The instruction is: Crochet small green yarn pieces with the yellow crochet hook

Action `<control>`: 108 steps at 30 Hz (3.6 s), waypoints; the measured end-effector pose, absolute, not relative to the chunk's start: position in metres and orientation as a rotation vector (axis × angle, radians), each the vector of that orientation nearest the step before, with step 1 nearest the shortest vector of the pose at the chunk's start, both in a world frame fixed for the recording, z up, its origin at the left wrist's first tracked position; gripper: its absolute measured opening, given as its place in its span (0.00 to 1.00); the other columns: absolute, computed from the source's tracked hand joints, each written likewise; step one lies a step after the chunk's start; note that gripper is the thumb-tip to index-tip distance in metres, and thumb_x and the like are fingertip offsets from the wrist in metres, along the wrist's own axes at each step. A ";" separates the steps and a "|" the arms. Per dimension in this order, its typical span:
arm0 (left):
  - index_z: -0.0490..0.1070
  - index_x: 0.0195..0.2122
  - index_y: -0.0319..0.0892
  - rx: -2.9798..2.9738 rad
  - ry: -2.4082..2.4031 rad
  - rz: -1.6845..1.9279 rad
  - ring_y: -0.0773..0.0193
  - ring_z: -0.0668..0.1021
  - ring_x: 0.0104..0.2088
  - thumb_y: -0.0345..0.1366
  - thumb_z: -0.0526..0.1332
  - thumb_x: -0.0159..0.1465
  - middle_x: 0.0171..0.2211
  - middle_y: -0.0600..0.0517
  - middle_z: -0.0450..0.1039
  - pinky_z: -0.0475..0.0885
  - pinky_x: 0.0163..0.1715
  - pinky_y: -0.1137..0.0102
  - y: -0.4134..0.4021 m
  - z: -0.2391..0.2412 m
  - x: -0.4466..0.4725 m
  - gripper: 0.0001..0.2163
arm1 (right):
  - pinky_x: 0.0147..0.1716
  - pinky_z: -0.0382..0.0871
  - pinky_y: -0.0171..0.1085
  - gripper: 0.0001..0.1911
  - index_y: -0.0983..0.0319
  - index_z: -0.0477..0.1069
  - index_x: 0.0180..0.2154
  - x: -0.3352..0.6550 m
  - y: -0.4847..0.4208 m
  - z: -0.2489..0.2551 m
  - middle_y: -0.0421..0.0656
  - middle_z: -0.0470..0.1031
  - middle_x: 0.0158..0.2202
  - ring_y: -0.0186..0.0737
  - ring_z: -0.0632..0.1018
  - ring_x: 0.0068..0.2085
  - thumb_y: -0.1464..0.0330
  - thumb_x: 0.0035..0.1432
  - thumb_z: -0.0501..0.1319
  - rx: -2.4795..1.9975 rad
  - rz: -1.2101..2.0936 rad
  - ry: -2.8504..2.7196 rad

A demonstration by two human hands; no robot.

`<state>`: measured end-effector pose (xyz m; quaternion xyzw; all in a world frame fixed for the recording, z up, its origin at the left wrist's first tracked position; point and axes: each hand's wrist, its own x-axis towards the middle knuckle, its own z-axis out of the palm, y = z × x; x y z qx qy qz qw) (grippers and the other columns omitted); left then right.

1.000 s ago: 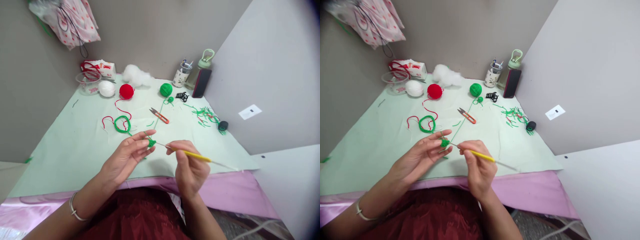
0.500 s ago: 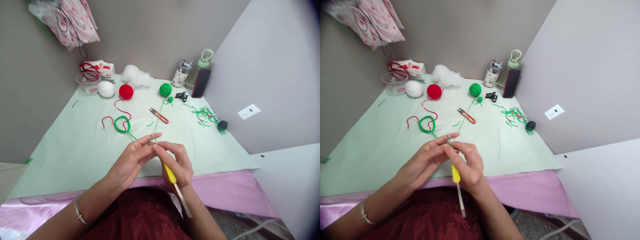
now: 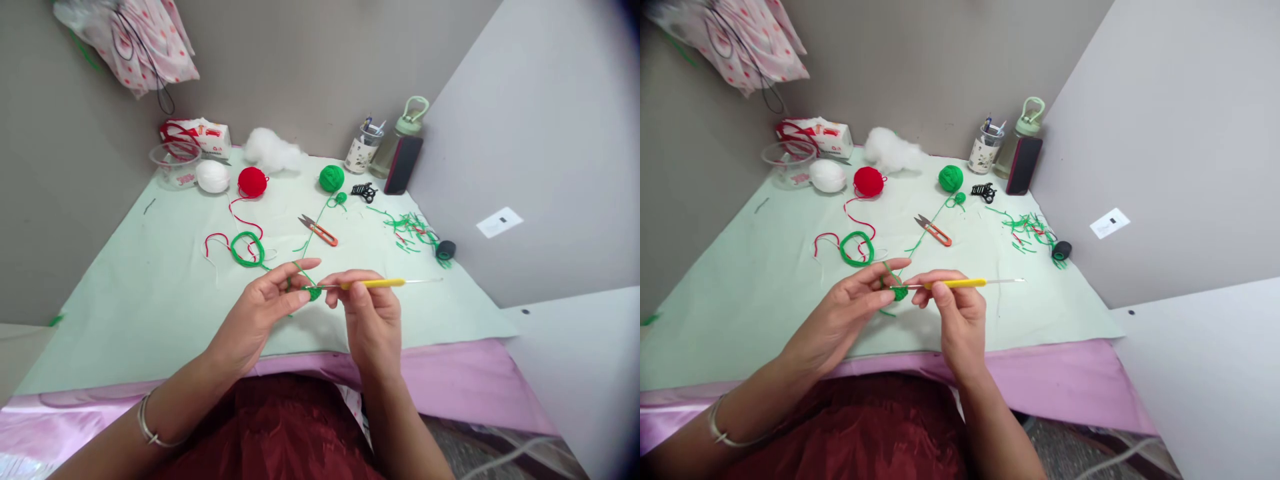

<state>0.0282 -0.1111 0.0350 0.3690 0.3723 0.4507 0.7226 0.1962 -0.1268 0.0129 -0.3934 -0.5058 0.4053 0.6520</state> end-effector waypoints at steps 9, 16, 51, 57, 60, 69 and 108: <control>0.84 0.52 0.53 1.024 0.883 1.059 0.61 0.73 0.43 0.34 0.72 0.63 0.37 0.53 0.73 0.68 0.48 0.68 -0.112 0.031 0.023 0.16 | 0.37 0.81 0.40 0.11 0.56 0.80 0.45 0.200 -0.139 0.021 0.42 0.86 0.40 0.38 0.84 0.35 0.69 0.75 0.58 -0.948 0.697 -1.369; 0.82 0.55 0.53 1.114 0.946 1.141 0.63 0.74 0.41 0.34 0.74 0.64 0.35 0.56 0.74 0.67 0.52 0.69 -0.115 0.027 0.030 0.19 | 0.41 0.83 0.44 0.15 0.57 0.77 0.53 0.199 -0.142 0.012 0.48 0.85 0.43 0.45 0.86 0.44 0.75 0.71 0.58 -0.878 0.157 -1.717; 0.86 0.50 0.51 0.743 0.685 0.968 0.63 0.76 0.41 0.35 0.76 0.59 0.38 0.53 0.80 0.69 0.52 0.67 -0.109 0.030 0.035 0.17 | 0.35 0.77 0.38 0.07 0.54 0.85 0.42 0.196 -0.130 0.014 0.42 0.85 0.38 0.37 0.80 0.34 0.66 0.70 0.66 -0.895 0.815 -1.210; 0.87 0.48 0.52 0.839 0.796 0.994 0.63 0.73 0.41 0.37 0.74 0.61 0.36 0.53 0.74 0.67 0.45 0.69 -0.110 0.032 0.032 0.13 | 0.35 0.77 0.37 0.09 0.56 0.83 0.40 0.201 -0.129 0.012 0.42 0.85 0.37 0.34 0.80 0.32 0.63 0.71 0.64 -0.841 1.007 -1.035; 0.87 0.47 0.53 0.845 0.805 1.011 0.64 0.72 0.41 0.36 0.75 0.60 0.36 0.53 0.72 0.67 0.44 0.70 -0.110 0.033 0.031 0.14 | 0.34 0.77 0.36 0.10 0.57 0.81 0.41 0.202 -0.128 0.014 0.42 0.86 0.36 0.34 0.81 0.31 0.63 0.73 0.62 -0.804 1.035 -1.014; 0.86 0.49 0.53 1.032 0.881 1.082 0.61 0.73 0.41 0.35 0.73 0.62 0.36 0.53 0.75 0.68 0.46 0.68 -0.111 0.030 0.029 0.14 | 0.37 0.81 0.39 0.12 0.55 0.80 0.47 0.202 -0.142 0.019 0.41 0.86 0.40 0.37 0.84 0.35 0.70 0.75 0.58 -0.981 0.587 -1.393; 0.86 0.51 0.51 0.816 0.749 1.000 0.63 0.73 0.42 0.37 0.74 0.63 0.36 0.54 0.75 0.67 0.49 0.68 -0.115 0.030 0.034 0.14 | 0.39 0.81 0.44 0.11 0.54 0.83 0.46 0.194 -0.134 0.013 0.44 0.86 0.39 0.43 0.84 0.40 0.71 0.72 0.61 -0.917 0.537 -1.416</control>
